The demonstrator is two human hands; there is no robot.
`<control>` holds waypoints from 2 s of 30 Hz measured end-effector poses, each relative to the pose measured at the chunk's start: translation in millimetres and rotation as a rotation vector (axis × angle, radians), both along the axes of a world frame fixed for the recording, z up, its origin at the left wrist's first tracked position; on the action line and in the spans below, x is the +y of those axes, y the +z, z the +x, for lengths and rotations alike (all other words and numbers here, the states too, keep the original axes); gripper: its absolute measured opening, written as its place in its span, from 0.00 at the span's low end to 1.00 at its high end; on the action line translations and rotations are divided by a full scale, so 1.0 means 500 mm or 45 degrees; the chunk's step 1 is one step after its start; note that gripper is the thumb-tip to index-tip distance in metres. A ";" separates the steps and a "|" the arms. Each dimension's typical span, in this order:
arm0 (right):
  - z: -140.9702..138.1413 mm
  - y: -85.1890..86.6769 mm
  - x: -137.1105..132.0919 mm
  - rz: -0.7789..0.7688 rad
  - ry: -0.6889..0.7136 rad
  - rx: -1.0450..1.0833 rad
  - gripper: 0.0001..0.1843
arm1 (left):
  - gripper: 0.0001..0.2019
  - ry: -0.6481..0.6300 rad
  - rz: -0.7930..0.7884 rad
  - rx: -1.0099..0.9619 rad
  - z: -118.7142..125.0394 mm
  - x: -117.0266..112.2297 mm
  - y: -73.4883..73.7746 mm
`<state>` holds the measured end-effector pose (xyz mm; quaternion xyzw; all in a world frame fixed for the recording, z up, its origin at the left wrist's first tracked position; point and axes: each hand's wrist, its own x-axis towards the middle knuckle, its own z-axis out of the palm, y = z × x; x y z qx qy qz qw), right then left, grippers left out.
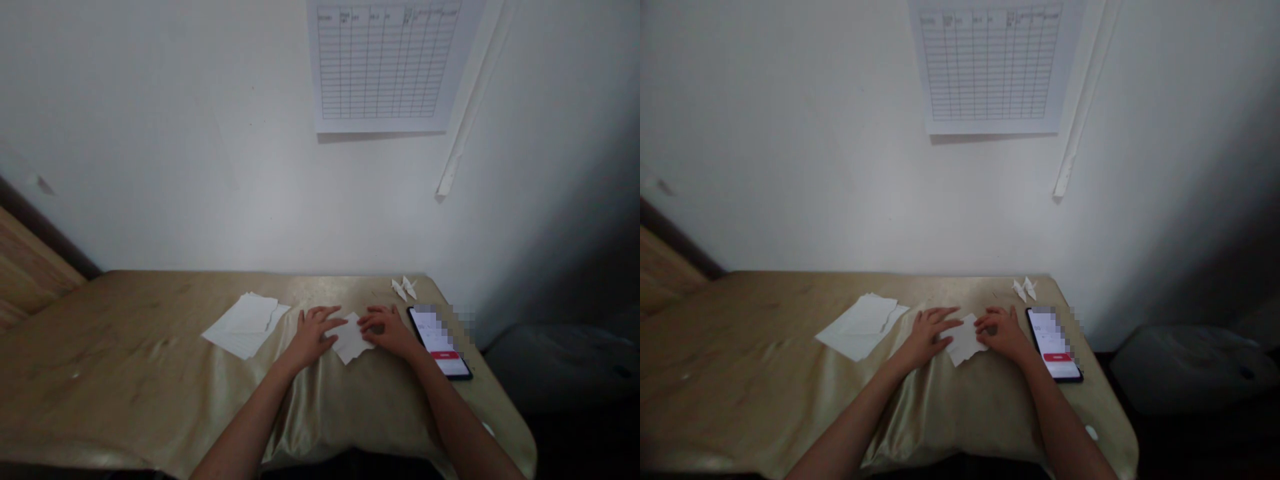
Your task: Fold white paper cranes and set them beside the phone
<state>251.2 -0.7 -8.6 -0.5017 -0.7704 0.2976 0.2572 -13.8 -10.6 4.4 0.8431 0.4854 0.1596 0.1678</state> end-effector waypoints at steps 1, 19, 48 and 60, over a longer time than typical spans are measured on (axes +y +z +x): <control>0.000 0.000 0.000 -0.008 0.013 -0.012 0.06 | 0.21 -0.068 -0.019 0.006 0.000 -0.001 0.000; -0.018 0.011 -0.017 0.130 0.141 -0.044 0.20 | 0.28 -0.078 0.085 0.112 -0.005 -0.011 0.010; -0.025 0.004 -0.009 0.317 -0.065 -0.096 0.09 | 0.14 0.180 0.020 -0.129 -0.011 0.013 -0.008; -0.072 -0.011 -0.010 0.386 -0.290 -0.194 0.13 | 0.16 0.218 0.038 -0.094 0.002 0.006 0.000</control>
